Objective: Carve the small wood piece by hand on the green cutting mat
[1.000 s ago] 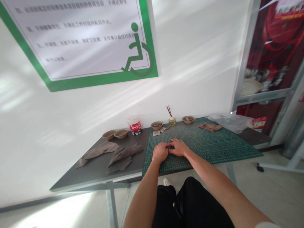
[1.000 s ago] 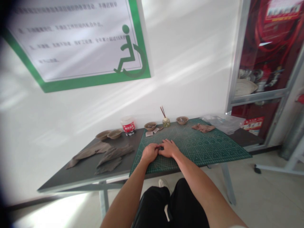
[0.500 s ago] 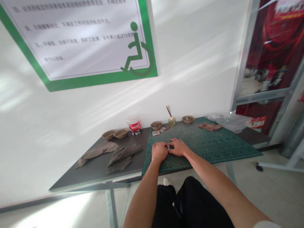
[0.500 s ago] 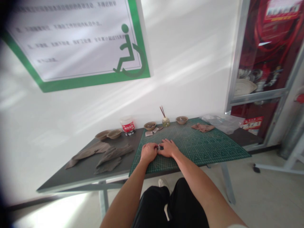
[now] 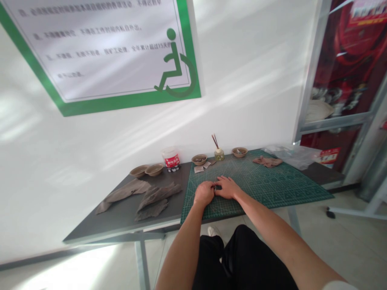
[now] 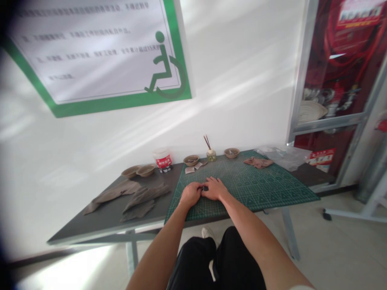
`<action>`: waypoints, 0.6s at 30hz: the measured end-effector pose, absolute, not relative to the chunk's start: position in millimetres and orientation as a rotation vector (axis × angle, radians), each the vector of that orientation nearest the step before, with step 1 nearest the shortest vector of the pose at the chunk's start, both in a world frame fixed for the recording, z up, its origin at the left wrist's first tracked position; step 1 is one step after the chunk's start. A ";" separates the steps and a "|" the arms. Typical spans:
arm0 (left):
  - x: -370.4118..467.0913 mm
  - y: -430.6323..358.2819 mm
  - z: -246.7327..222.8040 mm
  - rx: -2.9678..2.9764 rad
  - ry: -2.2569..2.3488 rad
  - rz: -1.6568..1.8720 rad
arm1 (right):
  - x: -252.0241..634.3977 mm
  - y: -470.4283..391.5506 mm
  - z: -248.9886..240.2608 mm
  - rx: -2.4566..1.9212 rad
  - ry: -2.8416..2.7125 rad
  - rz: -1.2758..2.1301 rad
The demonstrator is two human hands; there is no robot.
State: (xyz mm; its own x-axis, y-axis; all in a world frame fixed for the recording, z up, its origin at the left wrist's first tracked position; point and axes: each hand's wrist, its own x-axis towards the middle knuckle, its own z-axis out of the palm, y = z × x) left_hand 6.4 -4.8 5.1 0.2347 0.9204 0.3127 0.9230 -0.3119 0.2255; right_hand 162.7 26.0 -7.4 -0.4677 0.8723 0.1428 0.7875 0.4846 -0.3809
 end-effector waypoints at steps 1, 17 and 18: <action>6.6 -5.4 5.8 -2.478 -1.814 -0.620 | 162.7 26.1 -7.4 -1.398 -2.420 0.378; 7.0 -9.1 8.5 -2.335 -1.889 -0.620 | 162.2 25.9 -7.4 -1.400 -2.422 0.357; 6.8 -8.5 8.5 -2.344 -1.897 -0.616 | 162.4 25.7 -6.9 -1.402 -2.422 0.364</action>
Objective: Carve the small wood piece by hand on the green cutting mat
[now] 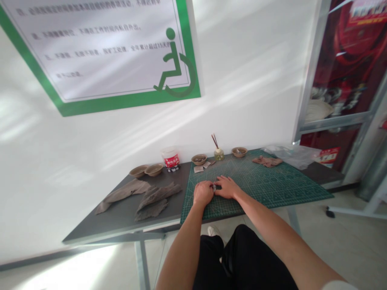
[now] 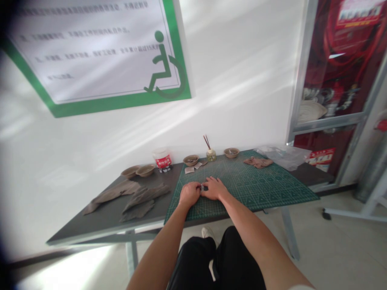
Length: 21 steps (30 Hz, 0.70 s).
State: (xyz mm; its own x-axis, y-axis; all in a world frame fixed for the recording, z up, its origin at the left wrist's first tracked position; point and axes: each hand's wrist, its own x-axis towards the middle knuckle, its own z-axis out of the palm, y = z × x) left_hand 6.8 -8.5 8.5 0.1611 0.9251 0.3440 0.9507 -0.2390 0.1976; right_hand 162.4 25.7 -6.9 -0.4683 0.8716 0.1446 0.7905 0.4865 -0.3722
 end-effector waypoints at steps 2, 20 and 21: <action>6.1 -7.6 8.2 -2.360 -1.914 -0.603 | 162.8 25.2 -5.9 -1.404 -2.420 0.377; 7.8 -11.0 10.5 -2.409 -1.965 -0.565 | 163.3 22.0 -1.2 -1.419 -2.420 0.391; 8.1 -11.2 11.1 -2.414 -1.965 -0.563 | 163.3 21.7 -0.8 -1.423 -2.419 0.395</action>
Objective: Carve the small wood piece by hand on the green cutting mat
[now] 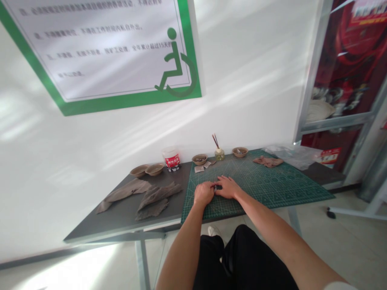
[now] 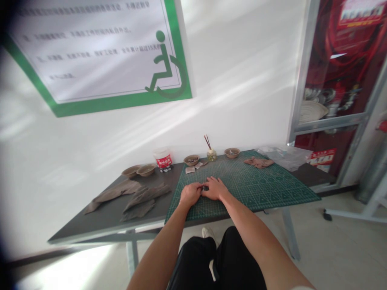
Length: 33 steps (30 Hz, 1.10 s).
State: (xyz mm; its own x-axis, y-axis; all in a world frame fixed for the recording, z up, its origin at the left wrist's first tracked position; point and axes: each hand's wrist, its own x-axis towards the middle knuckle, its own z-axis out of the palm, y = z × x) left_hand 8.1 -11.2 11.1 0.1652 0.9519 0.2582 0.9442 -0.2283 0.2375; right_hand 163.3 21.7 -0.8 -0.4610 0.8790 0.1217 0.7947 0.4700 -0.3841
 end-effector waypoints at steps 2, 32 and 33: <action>8.3 -11.0 11.3 2.392 1.927 0.567 | 163.2 21.4 -0.2 -1.426 -2.420 0.401; 8.3 -10.7 11.0 2.439 1.962 0.588 | 163.9 24.7 -4.7 -1.419 -2.430 0.368; 7.7 -10.3 10.5 2.448 1.939 0.589 | 164.0 24.6 -4.6 -1.417 -2.430 0.368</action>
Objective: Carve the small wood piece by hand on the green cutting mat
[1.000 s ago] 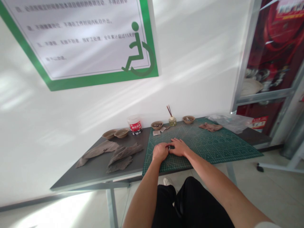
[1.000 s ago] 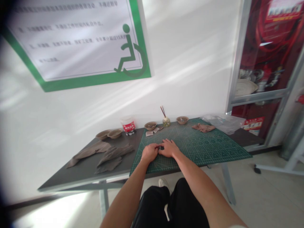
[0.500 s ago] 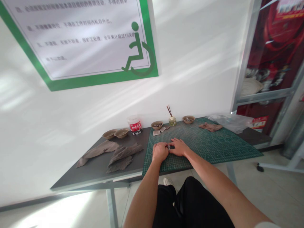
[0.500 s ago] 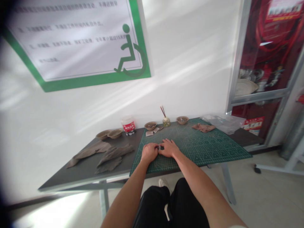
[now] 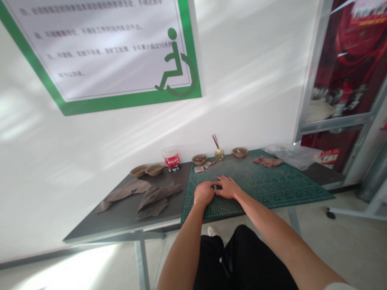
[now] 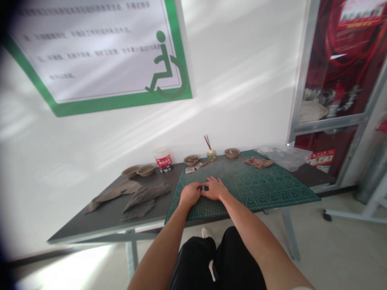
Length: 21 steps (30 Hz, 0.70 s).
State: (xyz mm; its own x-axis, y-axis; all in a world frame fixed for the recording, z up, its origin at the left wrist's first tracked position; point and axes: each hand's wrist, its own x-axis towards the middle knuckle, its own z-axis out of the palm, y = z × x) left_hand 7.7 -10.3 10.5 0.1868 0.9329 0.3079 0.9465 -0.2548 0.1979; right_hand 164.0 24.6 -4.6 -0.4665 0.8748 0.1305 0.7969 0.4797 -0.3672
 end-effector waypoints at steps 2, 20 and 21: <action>7.3 -10.1 10.2 -2.416 -1.885 -0.578 | 164.0 24.3 -4.5 -1.411 -2.428 0.367; 9.3 -17.0 16.3 -2.306 -1.913 -0.621 | 162.7 25.0 -6.1 -1.409 -2.425 0.365; 8.6 -16.2 15.6 -2.312 -1.917 -0.613 | 162.8 25.1 -6.2 -1.410 -2.426 0.367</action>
State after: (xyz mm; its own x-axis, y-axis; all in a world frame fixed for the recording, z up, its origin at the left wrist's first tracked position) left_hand 8.6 -16.2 15.6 0.1392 0.9268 0.3488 0.9573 -0.2160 0.1920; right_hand 162.8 25.1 -6.2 -0.4672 0.8735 0.1366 0.7942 0.4825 -0.3693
